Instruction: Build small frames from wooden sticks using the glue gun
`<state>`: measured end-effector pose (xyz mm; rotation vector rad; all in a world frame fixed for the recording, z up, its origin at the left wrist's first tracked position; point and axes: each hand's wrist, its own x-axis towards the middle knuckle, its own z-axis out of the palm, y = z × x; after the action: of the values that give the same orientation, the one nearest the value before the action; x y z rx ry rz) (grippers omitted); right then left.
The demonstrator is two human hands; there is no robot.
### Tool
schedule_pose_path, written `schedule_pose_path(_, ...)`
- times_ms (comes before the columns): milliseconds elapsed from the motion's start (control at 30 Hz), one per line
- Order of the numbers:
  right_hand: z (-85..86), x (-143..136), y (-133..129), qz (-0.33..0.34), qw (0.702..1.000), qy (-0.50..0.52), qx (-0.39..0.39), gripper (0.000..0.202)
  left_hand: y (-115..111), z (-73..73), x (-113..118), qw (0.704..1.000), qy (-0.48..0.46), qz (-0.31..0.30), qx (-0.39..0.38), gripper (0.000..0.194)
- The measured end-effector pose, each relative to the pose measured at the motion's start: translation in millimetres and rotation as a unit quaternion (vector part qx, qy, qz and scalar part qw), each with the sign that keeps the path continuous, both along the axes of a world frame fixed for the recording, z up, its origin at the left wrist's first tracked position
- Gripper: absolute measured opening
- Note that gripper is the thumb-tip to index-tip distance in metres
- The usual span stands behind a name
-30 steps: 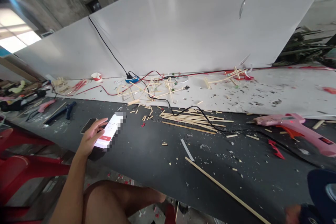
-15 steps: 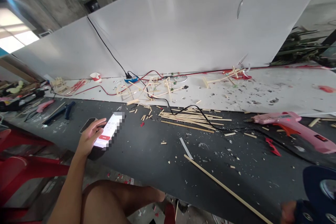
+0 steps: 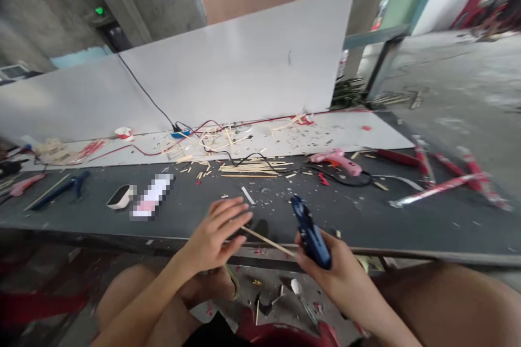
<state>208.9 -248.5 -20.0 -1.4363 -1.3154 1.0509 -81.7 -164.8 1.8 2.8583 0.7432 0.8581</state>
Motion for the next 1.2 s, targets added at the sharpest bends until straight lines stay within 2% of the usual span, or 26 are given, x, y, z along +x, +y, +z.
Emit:
schedule_pose_path(67, 13.9, -4, -12, 0.033, 0.999, 0.004, -0.019, 0.021, -16, -2.0, 31, 0.997, 0.032, -0.074, 0.011, 0.045)
schedule_pose_path(133, 25.9, -4, -22, 0.023, 0.999, 0.028, 0.0, 0.022, -29, -0.1, 50, 0.994, 0.046, -0.1, 0.027, 0.034)
schedule_pose_path(233, 34.7, 3, -25, -0.014, 0.996, 0.082, 0.038, 0.028, -37, 8.7, 67, 0.996, 0.033, -0.062, 0.061, 0.03)
schedule_pose_path(333, 32.9, 14, -10, -0.053, 0.985, 0.141, 0.078, 0.032, -29, 16.1, 76, 0.997, -0.06, 0.015, 0.052, 0.031)
schedule_pose_path(400, 27.8, 21, 3, -0.077, 0.982, 0.144, 0.094, 0.031, -18, 14.4, 78, 0.989, -0.125, 0.069, 0.04, 0.026)
schedule_pose_path(500, 18.1, 28, 14, -0.107, 0.986, 0.097, 0.087, 0.024, -3, -0.2, 74, 0.969, -0.21, 0.127, 0.034, 0.024)
schedule_pose_path(600, 14.4, 25, 16, -0.117, 0.991, 0.035, 0.055, 0.016, 2, -18.9, 65, 0.962, -0.232, 0.137, 0.043, 0.025)
schedule_pose_path(667, 18.0, 22, 17, -0.119, 0.992, 0.0, 0.045, 0.014, 0, -25.6, 60, 0.961, -0.232, 0.14, 0.049, 0.024)
schedule_pose_path(833, 28.6, 15, 25, -0.111, 0.991, -0.062, 0.042, 0.024, -7, -21.8, 56, 0.955, -0.236, 0.165, 0.075, 0.025)
schedule_pose_path(1067, 4.5, 1, 11, -0.088, 0.995, -0.047, 0.0, 0.02, -10, -22.8, 65, 0.956, -0.201, 0.176, 0.12, 0.03)
schedule_pose_path(1200, 1.8, -1, 4, -0.068, 0.997, -0.048, 0.006, 0.015, -13, -21.9, 71, 0.953, -0.211, 0.17, 0.138, 0.023)
